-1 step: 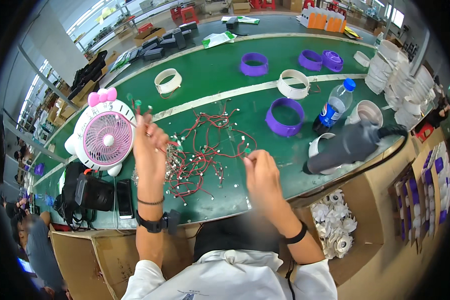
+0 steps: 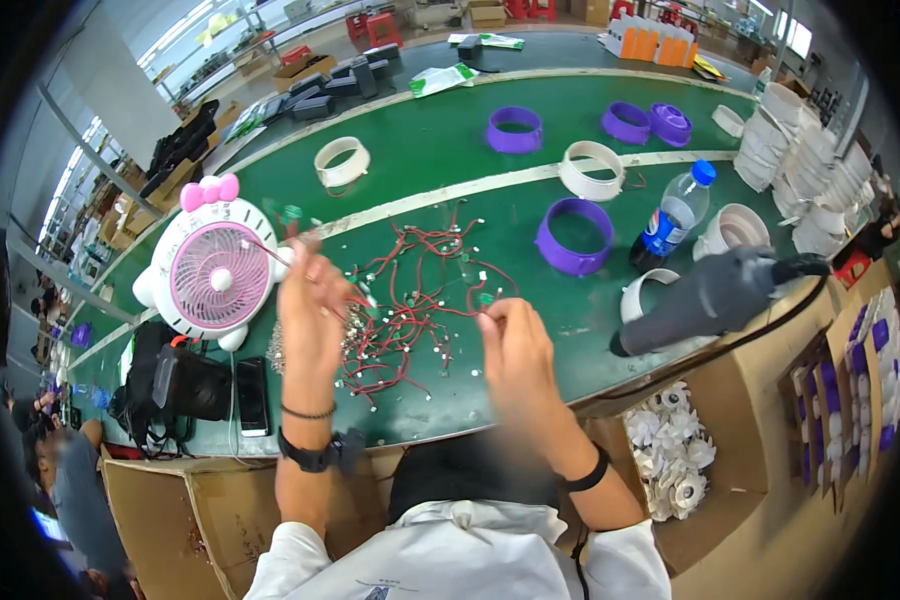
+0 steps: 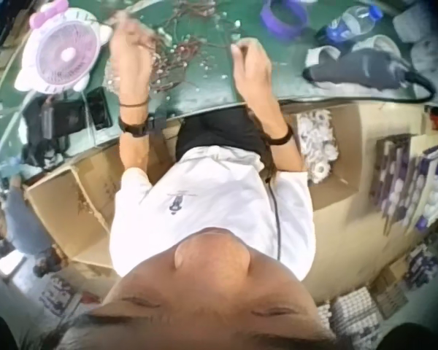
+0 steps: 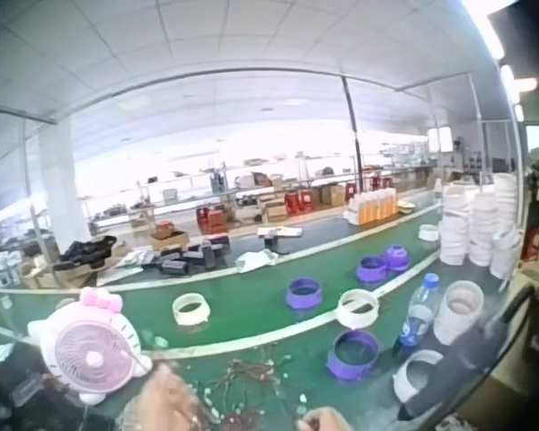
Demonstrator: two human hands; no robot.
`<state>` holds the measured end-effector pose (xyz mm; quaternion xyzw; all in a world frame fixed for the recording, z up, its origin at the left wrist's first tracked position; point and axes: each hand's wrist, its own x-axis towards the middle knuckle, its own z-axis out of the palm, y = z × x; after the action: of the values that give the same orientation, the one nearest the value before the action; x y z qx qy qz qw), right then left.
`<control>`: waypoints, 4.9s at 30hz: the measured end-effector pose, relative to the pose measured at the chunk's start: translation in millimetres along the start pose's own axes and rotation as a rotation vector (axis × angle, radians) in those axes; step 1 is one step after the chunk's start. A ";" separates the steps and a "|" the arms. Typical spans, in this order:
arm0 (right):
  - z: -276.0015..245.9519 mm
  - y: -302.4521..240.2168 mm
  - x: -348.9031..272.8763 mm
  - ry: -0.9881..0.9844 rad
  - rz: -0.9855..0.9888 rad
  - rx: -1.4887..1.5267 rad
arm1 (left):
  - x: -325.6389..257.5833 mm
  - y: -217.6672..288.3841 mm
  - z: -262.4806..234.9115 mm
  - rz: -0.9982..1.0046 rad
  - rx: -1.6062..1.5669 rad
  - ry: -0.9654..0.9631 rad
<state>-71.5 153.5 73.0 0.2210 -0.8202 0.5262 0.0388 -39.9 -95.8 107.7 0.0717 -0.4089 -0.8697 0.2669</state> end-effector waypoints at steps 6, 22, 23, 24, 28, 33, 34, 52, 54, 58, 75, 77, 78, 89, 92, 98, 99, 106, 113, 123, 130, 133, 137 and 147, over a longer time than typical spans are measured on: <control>52.7 -57.3 13.4 -0.092 -0.257 0.223 | -92.1 -24.0 9.0 -0.188 0.368 -0.120; 27.7 -63.7 -5.4 -0.639 -0.091 0.725 | -274.8 236.9 -62.2 0.617 1.150 0.880; 26.4 -55.6 -5.4 -0.626 -0.085 0.714 | -281.3 256.1 -71.4 0.662 1.202 1.028; 26.4 -51.8 -7.8 -0.619 -0.050 0.700 | -289.7 270.2 -82.5 0.612 1.293 1.144; 29.2 -41.3 -10.0 -0.669 0.033 0.686 | -319.7 279.4 -126.8 0.333 1.842 0.980; 2.8 -19.1 6.5 -0.507 0.028 0.526 | -206.7 187.4 -15.1 0.443 1.937 0.439; -3.2 -13.9 4.2 -0.472 0.054 0.513 | -161.1 163.2 5.0 0.359 1.715 0.230; -149.9 22.8 14.9 0.528 -0.274 0.070 | 296.0 -71.8 -68.1 0.822 2.004 -0.572; -139.1 0.5 13.5 0.563 -0.264 0.194 | 238.3 -51.1 -29.0 0.860 1.827 -0.598; -134.1 -18.0 20.5 0.444 -0.305 0.465 | 64.4 -31.9 28.8 0.861 1.641 -0.748; -26.7 -14.1 42.8 0.131 -0.246 0.765 | -65.3 -126.6 15.6 0.484 1.236 -0.613; -20.1 -10.8 47.4 0.121 -0.286 0.650 | -66.0 -128.3 14.3 0.487 1.218 -0.601; -17.4 -8.1 48.4 0.113 -0.285 0.652 | -66.0 -128.4 13.8 0.494 1.209 -0.597; -14.1 -11.5 48.9 0.142 -0.292 0.634 | -63.6 -128.4 11.9 0.486 1.196 -0.608; -13.9 -11.9 46.3 0.101 -0.314 0.619 | -63.4 -129.5 10.6 0.479 1.196 -0.603; -16.1 -9.1 37.3 0.025 -0.280 0.626 | -63.9 -132.4 8.1 0.483 1.205 -0.620; -15.9 -11.3 36.9 0.029 -0.269 0.617 | -63.9 -132.3 8.8 0.484 1.189 -0.612; -16.2 -18.8 42.3 0.107 -0.379 0.561 | -65.2 -139.1 5.6 0.496 1.079 -0.578; -21.2 -31.5 38.0 0.197 -0.341 0.667 | -61.2 -113.0 15.1 0.316 1.042 -0.395; 0.9 -23.8 42.6 0.124 -0.357 0.592 | -60.9 -113.3 -6.1 0.332 1.084 -0.615; 1.9 -19.1 40.5 0.134 -0.301 0.705 | -61.6 -114.4 -7.0 0.336 1.066 -0.598; 3.0 -21.5 42.2 0.137 -0.286 0.700 | -61.5 -114.9 -7.6 0.327 1.066 -0.603; 0.8 -18.5 40.6 0.102 -0.314 0.664 | -59.9 -116.1 -8.2 0.330 1.059 -0.604; -1.6 -16.5 36.6 0.201 -0.302 0.624 | -59.6 -119.3 -11.5 0.344 1.049 -0.594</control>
<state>-98.0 137.4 98.5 0.2881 -0.5704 0.7586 0.1272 -33.8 -10.0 5.2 -0.1185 -0.8437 -0.4807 0.2076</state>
